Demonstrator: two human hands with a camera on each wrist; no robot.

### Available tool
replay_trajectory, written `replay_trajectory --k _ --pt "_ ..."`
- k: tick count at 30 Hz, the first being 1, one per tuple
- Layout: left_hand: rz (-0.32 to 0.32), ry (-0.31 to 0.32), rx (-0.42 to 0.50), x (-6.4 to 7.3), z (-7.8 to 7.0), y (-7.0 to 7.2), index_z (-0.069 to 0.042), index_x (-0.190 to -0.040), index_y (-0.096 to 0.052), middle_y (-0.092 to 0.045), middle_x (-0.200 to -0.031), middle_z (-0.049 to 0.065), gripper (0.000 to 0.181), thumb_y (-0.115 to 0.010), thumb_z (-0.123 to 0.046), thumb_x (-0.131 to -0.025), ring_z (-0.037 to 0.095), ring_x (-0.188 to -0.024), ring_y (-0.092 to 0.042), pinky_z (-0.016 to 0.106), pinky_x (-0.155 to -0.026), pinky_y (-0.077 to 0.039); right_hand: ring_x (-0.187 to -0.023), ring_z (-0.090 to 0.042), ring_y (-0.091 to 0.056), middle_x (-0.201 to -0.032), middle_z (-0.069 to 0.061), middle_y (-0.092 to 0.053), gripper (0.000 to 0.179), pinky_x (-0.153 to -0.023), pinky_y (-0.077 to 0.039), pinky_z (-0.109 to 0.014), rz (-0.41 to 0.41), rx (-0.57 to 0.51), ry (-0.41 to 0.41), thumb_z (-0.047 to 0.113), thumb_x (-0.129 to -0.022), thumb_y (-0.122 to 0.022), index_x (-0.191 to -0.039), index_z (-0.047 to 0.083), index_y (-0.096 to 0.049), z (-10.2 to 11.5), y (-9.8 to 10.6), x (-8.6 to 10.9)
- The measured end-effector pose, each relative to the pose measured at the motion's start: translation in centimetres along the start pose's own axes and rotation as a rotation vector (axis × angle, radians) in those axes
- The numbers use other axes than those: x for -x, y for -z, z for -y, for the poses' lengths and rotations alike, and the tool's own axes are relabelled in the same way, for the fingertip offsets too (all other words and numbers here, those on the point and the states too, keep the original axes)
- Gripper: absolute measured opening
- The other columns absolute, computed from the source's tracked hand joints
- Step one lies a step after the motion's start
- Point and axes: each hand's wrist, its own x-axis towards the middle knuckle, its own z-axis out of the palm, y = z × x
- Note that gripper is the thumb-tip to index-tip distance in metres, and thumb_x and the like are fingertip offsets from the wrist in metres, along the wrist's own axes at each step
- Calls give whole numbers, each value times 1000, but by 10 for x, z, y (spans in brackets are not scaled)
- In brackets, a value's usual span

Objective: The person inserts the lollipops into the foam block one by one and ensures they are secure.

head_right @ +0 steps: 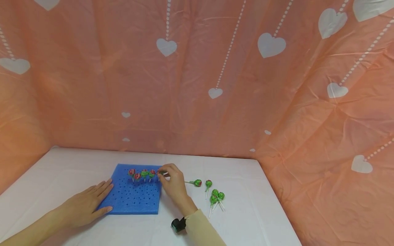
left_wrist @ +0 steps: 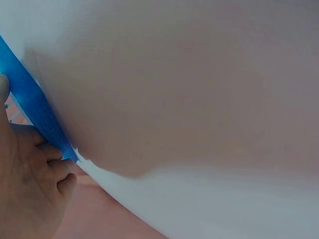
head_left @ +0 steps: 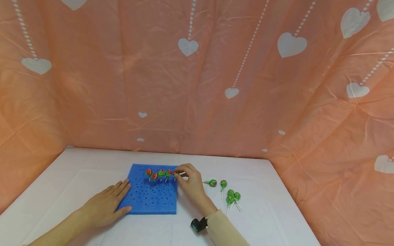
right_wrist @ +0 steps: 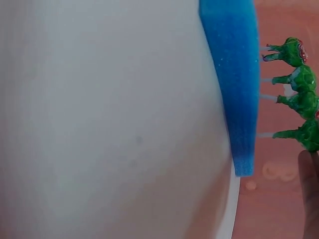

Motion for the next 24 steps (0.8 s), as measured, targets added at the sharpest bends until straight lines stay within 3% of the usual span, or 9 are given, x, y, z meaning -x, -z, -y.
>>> replay_trajectory --k 10,24 --pt "-6 -5 -2 0 -1 2 11 -149 -46 -38 -159 33 82 -56 -56 -103 53 -145 -39 64 -116 -37 -102 -21 -71 -111 -6 -69 12 -84 -61 -24 26 13 -75 1 -95 -75 -107 2 -77 4 -2 -1" --pt "-9 -6 -9 0 0 0 12 -149 -47 -39 -158 33 82 -56 -55 -103 53 -145 -39 64 -116 -37 -104 -20 -68 -117 -4 -68 17 -85 -61 -29 25 66 -34 7 -96 -75 -112 4 -76 5 1 2"
